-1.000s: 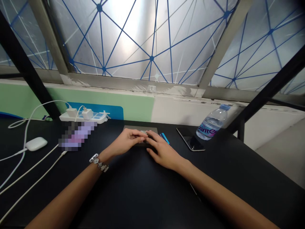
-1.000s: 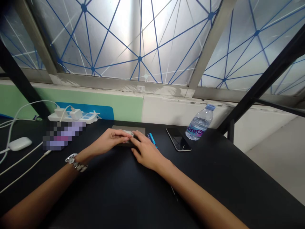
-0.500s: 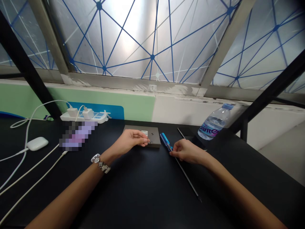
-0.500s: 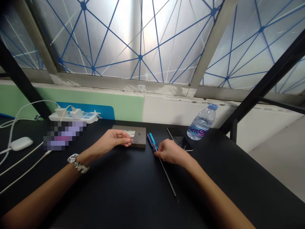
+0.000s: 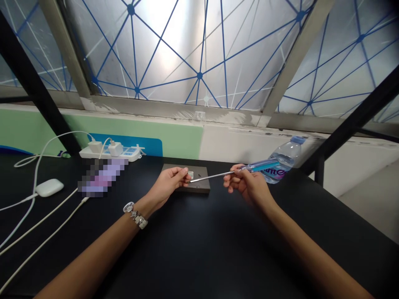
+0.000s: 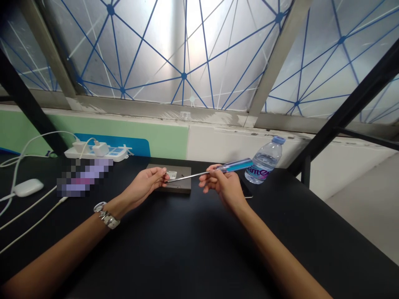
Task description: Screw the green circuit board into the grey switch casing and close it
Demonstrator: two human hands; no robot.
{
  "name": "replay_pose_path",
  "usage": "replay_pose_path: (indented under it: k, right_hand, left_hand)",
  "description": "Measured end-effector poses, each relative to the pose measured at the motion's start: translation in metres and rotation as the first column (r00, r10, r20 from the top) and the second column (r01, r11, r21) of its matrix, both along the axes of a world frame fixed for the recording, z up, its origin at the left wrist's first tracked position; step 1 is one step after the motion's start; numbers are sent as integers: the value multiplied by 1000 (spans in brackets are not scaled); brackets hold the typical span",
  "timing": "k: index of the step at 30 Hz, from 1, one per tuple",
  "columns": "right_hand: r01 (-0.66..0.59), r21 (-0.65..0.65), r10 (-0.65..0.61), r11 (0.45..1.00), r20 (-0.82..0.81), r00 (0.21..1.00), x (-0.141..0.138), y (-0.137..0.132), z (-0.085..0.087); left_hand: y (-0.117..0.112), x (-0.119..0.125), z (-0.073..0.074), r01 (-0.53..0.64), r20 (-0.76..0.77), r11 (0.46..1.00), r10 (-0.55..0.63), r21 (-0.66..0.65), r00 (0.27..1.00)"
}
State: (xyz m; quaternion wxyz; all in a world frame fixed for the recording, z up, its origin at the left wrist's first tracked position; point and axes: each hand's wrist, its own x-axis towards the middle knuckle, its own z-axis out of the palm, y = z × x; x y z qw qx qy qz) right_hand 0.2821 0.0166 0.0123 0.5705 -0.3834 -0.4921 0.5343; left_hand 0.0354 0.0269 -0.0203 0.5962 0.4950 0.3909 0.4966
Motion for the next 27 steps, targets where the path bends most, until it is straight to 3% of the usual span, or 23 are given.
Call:
replay_pose_path:
  k: [7,27]
  right_hand:
    - [64,115,-57,991,-64,996,-5,-4,-9]
    - [50,174,-45,983,-34,998,-7,-7,-12]
  left_hand:
    - [0,1,-1,-34,67,998,37,-55,997]
    - [-3,5,-2,-84,100,995,89,-54,991]
